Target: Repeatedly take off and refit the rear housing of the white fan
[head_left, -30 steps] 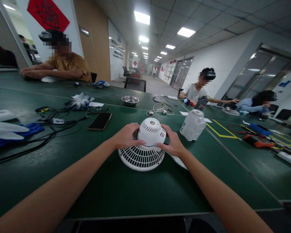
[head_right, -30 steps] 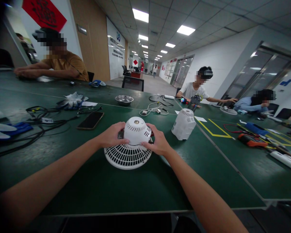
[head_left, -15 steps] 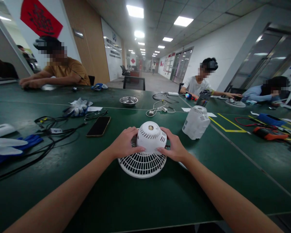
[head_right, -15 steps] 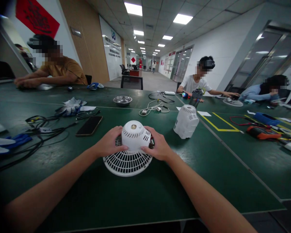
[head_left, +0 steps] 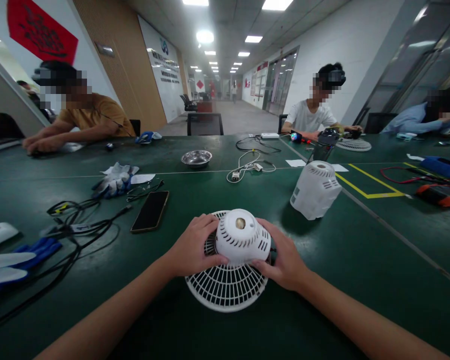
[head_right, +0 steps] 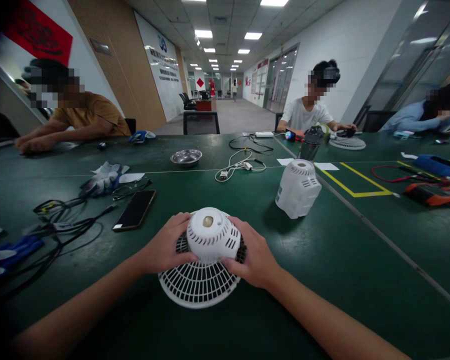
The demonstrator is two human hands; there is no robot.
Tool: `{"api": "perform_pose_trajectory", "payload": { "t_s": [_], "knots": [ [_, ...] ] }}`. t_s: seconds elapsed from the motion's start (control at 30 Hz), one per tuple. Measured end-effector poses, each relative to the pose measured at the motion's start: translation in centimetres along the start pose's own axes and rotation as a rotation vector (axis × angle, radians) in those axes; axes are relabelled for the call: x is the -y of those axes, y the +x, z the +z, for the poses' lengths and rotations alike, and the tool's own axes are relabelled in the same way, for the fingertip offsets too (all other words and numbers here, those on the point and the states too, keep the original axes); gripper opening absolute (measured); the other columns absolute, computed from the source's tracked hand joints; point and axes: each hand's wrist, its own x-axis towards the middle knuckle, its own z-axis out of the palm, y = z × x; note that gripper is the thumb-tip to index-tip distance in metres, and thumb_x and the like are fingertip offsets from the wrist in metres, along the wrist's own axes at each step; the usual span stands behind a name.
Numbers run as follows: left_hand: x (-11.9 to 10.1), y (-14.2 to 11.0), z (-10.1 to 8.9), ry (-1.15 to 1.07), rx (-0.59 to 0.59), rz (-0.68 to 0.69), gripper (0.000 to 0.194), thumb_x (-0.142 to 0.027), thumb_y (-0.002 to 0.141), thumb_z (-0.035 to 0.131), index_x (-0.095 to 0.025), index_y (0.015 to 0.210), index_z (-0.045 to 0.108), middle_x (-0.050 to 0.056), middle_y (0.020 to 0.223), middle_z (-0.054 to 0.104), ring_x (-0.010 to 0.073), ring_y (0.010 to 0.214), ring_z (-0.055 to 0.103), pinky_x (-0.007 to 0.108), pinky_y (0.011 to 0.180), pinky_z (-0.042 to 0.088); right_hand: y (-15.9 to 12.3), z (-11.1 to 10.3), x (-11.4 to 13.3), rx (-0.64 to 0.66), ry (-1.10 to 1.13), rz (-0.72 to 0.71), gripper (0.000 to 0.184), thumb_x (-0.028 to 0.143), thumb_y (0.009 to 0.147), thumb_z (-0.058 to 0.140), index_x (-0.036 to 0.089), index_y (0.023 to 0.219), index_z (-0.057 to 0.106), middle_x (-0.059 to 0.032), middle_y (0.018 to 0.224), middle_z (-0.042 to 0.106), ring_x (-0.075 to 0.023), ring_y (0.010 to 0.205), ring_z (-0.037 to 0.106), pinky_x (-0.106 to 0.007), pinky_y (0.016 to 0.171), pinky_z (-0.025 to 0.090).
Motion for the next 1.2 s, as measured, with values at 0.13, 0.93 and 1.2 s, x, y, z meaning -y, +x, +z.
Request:
{"api": "perform_pose_trajectory", "payload": {
  "t_s": [0.13, 0.93, 1.2],
  "knots": [
    [0.1, -0.3, 0.0, -0.026, -0.003, 0.001, 0.073, -0.072, 0.077, 0.068, -0.02, 0.128, 0.061, 0.013, 0.13, 0.06, 0.0329, 0.113, 0.055, 0.051, 0.099, 0.044, 0.0, 0.1, 0.4, -0.026, -0.03, -0.043, 0.079, 0.046, 0.084, 0.07, 0.027, 0.152, 0.034, -0.0137, 0.135, 0.061, -0.0321, 0.118, 0.064, -0.05, 0.095, 0.057],
    [1.0, 1.3, -0.3, -0.073, -0.055, -0.1, 0.069, -0.064, 0.07, 0.077, -0.017, 0.12, 0.066, 0.014, 0.119, 0.062, 0.0324, 0.109, 0.059, 0.051, 0.095, 0.048, 4.3, 0.5, -0.4, -0.019, -0.063, 0.099, 0.068, 0.044, 0.072, 0.07, 0.019, 0.132, 0.047, -0.0094, 0.107, 0.07, -0.0307, 0.092, 0.067, -0.048, 0.086, 0.053],
    [0.4, 0.1, 0.4, -0.002, -0.122, -0.023, 0.061, -0.066, 0.076, 0.071, -0.016, 0.111, 0.067, 0.013, 0.11, 0.063, 0.0296, 0.101, 0.058, 0.047, 0.09, 0.047, 2.7, 1.7, 0.4, -0.124, -0.031, 0.058, 0.075, 0.067, 0.073, 0.074, 0.021, 0.128, 0.052, -0.0114, 0.115, 0.071, -0.0322, 0.101, 0.068, -0.049, 0.092, 0.052]
  ]
}}
